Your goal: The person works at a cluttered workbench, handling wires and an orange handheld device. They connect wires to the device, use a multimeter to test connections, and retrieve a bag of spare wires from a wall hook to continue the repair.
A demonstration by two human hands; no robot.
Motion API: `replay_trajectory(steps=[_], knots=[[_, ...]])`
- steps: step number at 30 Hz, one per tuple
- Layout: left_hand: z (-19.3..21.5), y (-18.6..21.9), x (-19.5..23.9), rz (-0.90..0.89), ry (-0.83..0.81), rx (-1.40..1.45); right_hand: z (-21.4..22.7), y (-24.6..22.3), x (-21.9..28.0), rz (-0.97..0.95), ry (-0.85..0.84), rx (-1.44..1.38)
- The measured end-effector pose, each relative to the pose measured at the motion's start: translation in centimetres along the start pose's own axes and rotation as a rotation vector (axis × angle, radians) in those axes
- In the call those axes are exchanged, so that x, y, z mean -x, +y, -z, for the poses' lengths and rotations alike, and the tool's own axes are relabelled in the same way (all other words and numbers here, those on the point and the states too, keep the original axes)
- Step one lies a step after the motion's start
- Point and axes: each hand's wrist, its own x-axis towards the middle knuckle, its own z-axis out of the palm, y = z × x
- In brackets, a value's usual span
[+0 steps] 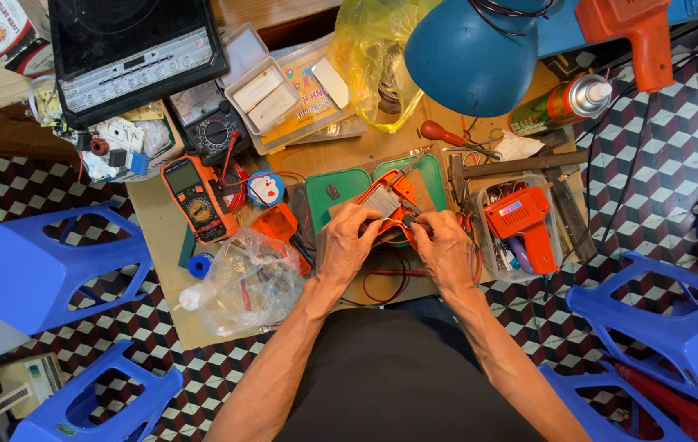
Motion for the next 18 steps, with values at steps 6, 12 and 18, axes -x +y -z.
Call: replay_trajectory(steps=[6, 12, 18], knots=[[-0.6, -0.5, 0.7, 0.026, 0.013, 0.041, -0.2, 0.3, -0.1, 0.012, 0.004, 0.038], [-1.5, -0.9, 2.3, 0.119, 0.035, 0.013, 0.1, -0.3, -0.3, -0.011, -0.007, 0.075], [-2.3, -1.8, 2.7, 0.166, 0.075, 0.029, 0.4, -0.8, -0.3, -0.027, -0.013, 0.085]])
